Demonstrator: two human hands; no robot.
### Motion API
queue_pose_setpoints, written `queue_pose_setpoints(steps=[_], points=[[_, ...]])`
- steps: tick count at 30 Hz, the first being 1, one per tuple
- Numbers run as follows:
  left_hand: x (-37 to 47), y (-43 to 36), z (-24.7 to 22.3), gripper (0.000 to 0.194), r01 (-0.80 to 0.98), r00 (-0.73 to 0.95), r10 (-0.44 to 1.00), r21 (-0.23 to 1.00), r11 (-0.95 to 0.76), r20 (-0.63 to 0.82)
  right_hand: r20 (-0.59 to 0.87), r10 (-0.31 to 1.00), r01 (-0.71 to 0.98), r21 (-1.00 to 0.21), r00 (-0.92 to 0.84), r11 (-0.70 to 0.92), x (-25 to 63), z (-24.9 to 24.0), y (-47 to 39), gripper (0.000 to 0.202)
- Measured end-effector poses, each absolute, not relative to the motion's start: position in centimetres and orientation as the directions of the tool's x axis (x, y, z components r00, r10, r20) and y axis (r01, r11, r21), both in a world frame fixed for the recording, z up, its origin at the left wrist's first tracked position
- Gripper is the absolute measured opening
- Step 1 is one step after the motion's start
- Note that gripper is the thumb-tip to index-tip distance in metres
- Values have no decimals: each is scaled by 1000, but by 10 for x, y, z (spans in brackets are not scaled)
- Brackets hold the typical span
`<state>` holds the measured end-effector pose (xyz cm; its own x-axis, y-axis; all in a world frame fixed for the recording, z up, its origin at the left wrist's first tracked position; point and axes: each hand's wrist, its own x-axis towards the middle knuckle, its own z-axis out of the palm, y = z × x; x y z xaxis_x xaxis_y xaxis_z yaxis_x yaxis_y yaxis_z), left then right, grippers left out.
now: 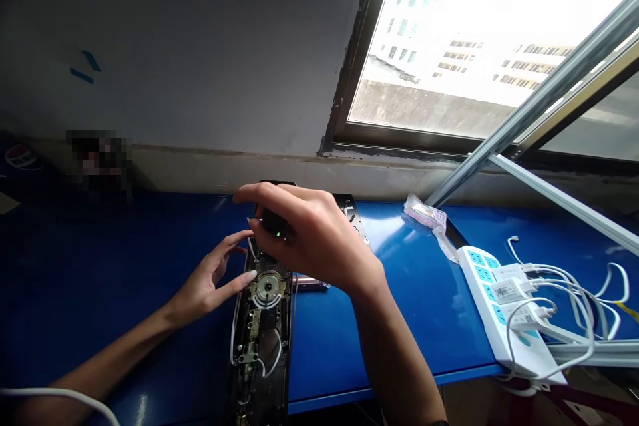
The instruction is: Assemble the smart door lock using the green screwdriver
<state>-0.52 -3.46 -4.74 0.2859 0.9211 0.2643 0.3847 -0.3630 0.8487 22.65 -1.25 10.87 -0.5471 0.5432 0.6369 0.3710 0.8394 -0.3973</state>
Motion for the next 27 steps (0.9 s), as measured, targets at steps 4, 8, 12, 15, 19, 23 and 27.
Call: queue_pose_setpoints(steps=[4, 8, 12, 15, 19, 23, 27], points=[[-5, -35, -46, 61, 392, 286, 916, 839, -378, 280, 621, 539, 353, -407, -570, 842, 222, 108, -15, 52], [-5, -35, -49, 62, 381, 273, 910, 834, -399, 311, 668, 532, 405, -355, -520, 842, 219, 107, -15, 27], [-4, -35, -49, 62, 357, 277, 912, 849, -390, 302, 661, 543, 385, -388, -518, 838, 218, 107, -16, 21], [-2, -36, -46, 63, 323, 286, 907, 860, -394, 308, 634, 528, 330, -413, -565, 849, 218, 109, -19, 34], [-1, -36, -43, 62, 318, 289, 903, 857, -405, 319, 599, 516, 311, -417, -612, 854, 217, 110, -20, 46], [-1, -35, -41, 60, 337, 298, 900, 847, -411, 317, 647, 520, 431, -309, -558, 848, 221, 110, -16, 21], [-2, -36, -39, 60, 360, 304, 898, 835, -416, 317, 639, 532, 462, -294, -555, 837, 229, 114, -12, 22]])
